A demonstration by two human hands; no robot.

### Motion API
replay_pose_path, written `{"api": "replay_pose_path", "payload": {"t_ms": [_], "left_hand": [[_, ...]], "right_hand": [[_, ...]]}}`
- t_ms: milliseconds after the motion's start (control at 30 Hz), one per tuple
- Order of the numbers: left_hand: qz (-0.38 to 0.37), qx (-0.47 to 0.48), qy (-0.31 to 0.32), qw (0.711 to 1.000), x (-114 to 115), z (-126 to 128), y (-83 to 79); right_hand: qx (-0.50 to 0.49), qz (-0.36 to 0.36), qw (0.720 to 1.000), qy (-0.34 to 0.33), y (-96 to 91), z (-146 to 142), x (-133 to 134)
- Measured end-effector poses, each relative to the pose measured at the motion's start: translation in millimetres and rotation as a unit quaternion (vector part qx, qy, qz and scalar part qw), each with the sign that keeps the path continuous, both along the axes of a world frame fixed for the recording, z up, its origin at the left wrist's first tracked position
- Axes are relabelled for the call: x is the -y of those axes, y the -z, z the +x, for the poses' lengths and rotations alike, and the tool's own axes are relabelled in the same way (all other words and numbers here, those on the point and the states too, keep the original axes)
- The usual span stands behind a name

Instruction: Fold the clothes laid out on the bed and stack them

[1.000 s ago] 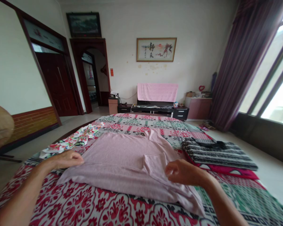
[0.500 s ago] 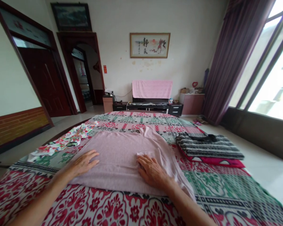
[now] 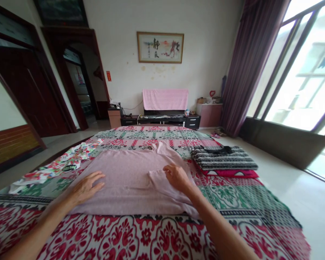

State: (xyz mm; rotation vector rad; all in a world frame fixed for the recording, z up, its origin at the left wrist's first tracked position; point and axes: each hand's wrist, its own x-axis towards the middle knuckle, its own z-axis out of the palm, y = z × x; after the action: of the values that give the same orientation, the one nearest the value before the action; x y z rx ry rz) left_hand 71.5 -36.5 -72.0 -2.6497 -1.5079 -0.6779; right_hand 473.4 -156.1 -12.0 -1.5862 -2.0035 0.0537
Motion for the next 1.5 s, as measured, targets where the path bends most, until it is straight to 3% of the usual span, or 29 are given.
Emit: {"api": "replay_pose_path", "payload": {"t_ms": [100,267,400,500,733,1167,1400,1500], "left_hand": [[0.005,0.009,0.039,0.999,11,29,-11.4],[0.015,0.008,0.179,0.984,39,109,-25.6],[0.02,-0.003,0.257,0.966,56,163,-25.7],[0.021,0.003,0.276,0.961,60,183,-18.1],[0.019,0.045,0.258,0.965,58,188,5.5],[0.027,0.139,0.23,0.963,70,185,-7.6],[0.002,0.12,0.244,0.962,68,187,-5.9],[-0.007,0.124,0.242,0.962,68,186,-8.2]], "right_hand": [[0.034,-0.023,0.995,0.096,-7.7,24,-3],[0.059,-0.089,0.981,0.164,1.9,38,-3],[0.074,-0.113,0.974,0.183,11.6,37,-3],[0.081,-0.124,0.972,0.183,12.7,35,-2],[0.114,-0.107,0.965,0.211,14.7,28,0],[0.076,-0.087,0.951,0.287,20.9,29,-1],[0.111,-0.1,0.95,0.275,15.0,27,-3],[0.094,-0.053,0.977,0.182,3.9,8,-3]]}}
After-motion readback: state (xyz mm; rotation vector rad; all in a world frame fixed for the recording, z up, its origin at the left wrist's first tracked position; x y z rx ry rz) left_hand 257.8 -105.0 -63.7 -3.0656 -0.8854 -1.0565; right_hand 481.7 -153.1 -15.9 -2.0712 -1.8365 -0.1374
